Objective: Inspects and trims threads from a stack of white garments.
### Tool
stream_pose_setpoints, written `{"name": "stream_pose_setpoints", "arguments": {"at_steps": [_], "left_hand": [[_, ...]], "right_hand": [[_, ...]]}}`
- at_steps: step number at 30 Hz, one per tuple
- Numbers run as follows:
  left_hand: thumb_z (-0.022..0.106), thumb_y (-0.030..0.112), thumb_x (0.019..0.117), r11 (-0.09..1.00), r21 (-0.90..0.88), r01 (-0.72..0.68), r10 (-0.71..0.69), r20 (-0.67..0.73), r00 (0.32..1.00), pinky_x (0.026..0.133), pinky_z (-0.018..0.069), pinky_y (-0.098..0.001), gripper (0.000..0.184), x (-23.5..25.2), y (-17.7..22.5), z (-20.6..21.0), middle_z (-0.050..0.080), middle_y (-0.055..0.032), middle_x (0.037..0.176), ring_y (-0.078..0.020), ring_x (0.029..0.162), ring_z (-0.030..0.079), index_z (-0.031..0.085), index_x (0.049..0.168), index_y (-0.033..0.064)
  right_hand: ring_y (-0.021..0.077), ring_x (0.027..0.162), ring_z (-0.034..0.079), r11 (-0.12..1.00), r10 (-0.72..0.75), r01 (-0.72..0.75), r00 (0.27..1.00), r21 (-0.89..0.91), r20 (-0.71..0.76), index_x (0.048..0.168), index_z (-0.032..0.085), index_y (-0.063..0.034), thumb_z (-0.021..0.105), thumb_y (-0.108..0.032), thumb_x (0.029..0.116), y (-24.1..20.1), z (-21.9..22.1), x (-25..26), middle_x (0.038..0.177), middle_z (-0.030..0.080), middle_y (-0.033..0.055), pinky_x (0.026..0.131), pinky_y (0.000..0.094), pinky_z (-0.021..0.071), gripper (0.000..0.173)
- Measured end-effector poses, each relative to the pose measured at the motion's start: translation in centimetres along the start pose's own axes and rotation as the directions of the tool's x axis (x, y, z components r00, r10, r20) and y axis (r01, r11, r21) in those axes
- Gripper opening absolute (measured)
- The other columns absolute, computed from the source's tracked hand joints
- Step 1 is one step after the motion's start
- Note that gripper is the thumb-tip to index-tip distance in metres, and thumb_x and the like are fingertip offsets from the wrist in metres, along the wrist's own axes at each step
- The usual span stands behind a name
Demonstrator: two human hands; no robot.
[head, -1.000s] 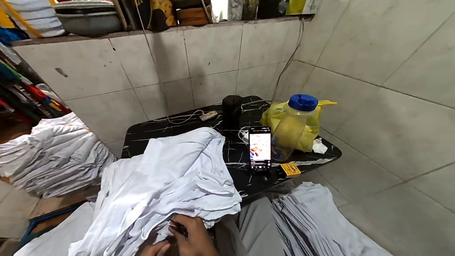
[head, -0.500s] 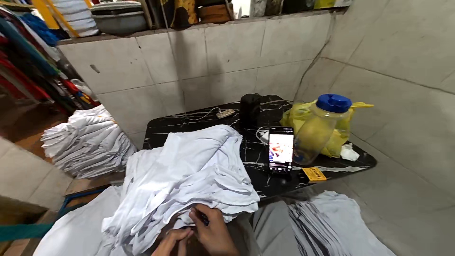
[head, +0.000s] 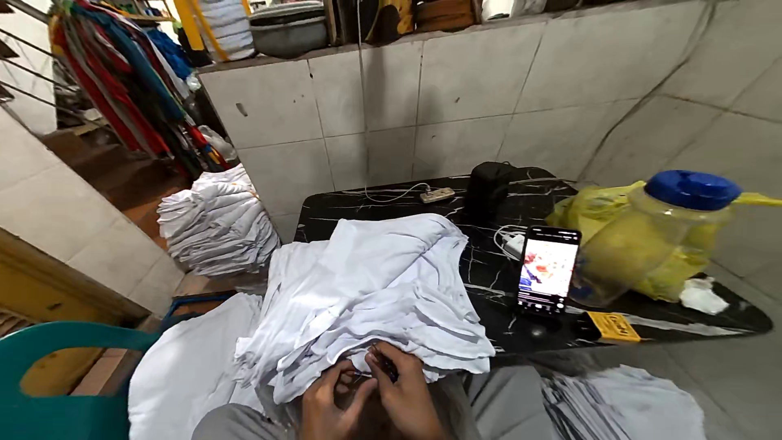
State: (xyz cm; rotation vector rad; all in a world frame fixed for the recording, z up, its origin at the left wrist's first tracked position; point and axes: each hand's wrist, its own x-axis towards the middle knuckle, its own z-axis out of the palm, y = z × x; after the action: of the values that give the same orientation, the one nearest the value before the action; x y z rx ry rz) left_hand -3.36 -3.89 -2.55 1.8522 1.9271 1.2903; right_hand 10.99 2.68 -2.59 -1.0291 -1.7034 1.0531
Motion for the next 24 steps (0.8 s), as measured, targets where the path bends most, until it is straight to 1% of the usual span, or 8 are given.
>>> {"name": "stream_pose_setpoints", "arguments": {"at_steps": [5,7,10,13,15,17,20,24], "left_hand": [[0.073,0.014,0.0909,0.999,-0.037,-0.02,0.018,-0.055,0.998,0.079,0.0603,-0.0268,0.015,-0.4,0.3,0.8,0.076,-0.0102,0.087,-0.0112,0.079,0.073,0.077,0.093,-0.0004],[0.071,0.011,0.0922,0.999,-0.021,-0.042,0.041,-0.028,0.999,0.082,0.0599,-0.0269,0.013,-0.5,0.0,0.7,0.076,-0.009,0.087,-0.011,0.082,0.073,0.077,0.092,0.0003],[0.066,0.012,0.0951,0.988,0.058,-0.147,0.149,-0.046,0.988,0.09,0.0578,-0.0319,0.016,-0.5,-0.8,0.9,0.076,-0.0122,0.094,-0.0179,0.092,0.073,0.077,0.089,0.0021],[0.065,0.015,0.096,0.963,0.127,-0.239,0.243,-0.021,0.97,0.096,0.0538,-0.0365,0.017,-0.4,-1.0,1.0,0.074,-0.0167,0.106,-0.0252,0.103,0.07,0.078,0.089,0.0057],[0.064,0.012,0.0965,0.964,0.048,-0.261,0.262,-0.006,0.965,0.099,0.0535,-0.0309,0.017,0.0,-1.3,1.0,0.074,-0.0182,0.108,-0.0217,0.106,0.07,0.075,0.087,0.0022],[0.061,0.008,0.0982,0.967,-0.062,-0.247,0.248,0.012,0.969,0.098,0.0539,-0.029,0.019,0.5,-1.6,0.6,0.074,-0.0205,0.107,-0.0195,0.105,0.071,0.071,0.087,-0.003],[0.06,0.008,0.0994,0.956,-0.215,-0.2,0.215,0.049,0.975,0.1,0.0541,-0.0291,0.02,1.1,-2.3,-0.2,0.074,-0.0194,0.109,-0.0156,0.11,0.07,0.069,0.088,-0.0054],[0.061,0.007,0.0987,0.927,-0.33,-0.18,0.215,0.075,0.974,0.104,0.0545,-0.0327,0.017,1.4,-3.0,-0.9,0.075,-0.0176,0.108,-0.0154,0.115,0.069,0.066,0.088,-0.0052]], "right_hand": [[0.0203,0.08,0.071,0.998,0.004,-0.003,1.0,-0.058,0.012,0.103,0.074,-0.0008,0.062,-0.013,0.0976,-0.4,-0.2,-0.1,0.087,0.073,0.011,0.078,0.0425,0.0588,0.018],[0.0242,0.083,0.073,0.994,0.013,-0.014,1.0,-0.111,-0.007,0.106,0.075,-0.0015,0.063,-0.01,0.095,-0.7,-0.1,-0.3,0.089,0.075,0.0121,0.08,0.0482,0.0594,0.018],[0.0275,0.086,0.074,0.98,0.001,-0.009,0.999,-0.197,-0.038,0.107,0.075,-0.0024,0.065,-0.004,0.0891,-1.1,0.2,-0.4,0.093,0.076,0.0122,0.079,0.0523,0.0597,0.021],[0.0295,0.092,0.075,0.959,0.01,-0.024,0.999,-0.281,-0.051,0.111,0.075,-0.0043,0.07,-0.007,0.0877,-1.7,0.1,-0.6,0.1,0.076,0.0124,0.08,0.0531,0.0596,0.024],[0.0291,0.096,0.074,0.954,-0.001,-0.015,0.999,-0.3,-0.052,0.114,0.074,-0.0054,0.073,-0.011,0.0869,-2.3,-0.5,-0.8,0.109,0.074,0.0134,0.08,0.0515,0.06,0.027],[0.0248,0.091,0.073,0.946,-0.074,0.056,0.996,-0.32,-0.045,0.116,0.073,-0.0077,0.074,-0.023,0.0913,-2.3,-1.3,-0.9,0.114,0.072,0.0127,0.072,0.0463,0.061,0.029],[0.0218,0.078,0.071,0.892,-0.216,0.197,0.976,-0.408,0.001,0.114,0.073,-0.0081,0.07,-0.041,0.0965,-1.8,-2.4,-1.1,0.106,0.071,0.0117,0.062,0.0413,0.06,0.038],[0.0258,0.075,0.072,0.786,-0.246,0.296,0.955,-0.543,0.164,0.105,0.073,-0.0056,0.063,-0.041,0.0999,-1.9,-3.7,-1.4,0.093,0.072,0.0122,0.061,0.044,0.0594,0.037]]}}
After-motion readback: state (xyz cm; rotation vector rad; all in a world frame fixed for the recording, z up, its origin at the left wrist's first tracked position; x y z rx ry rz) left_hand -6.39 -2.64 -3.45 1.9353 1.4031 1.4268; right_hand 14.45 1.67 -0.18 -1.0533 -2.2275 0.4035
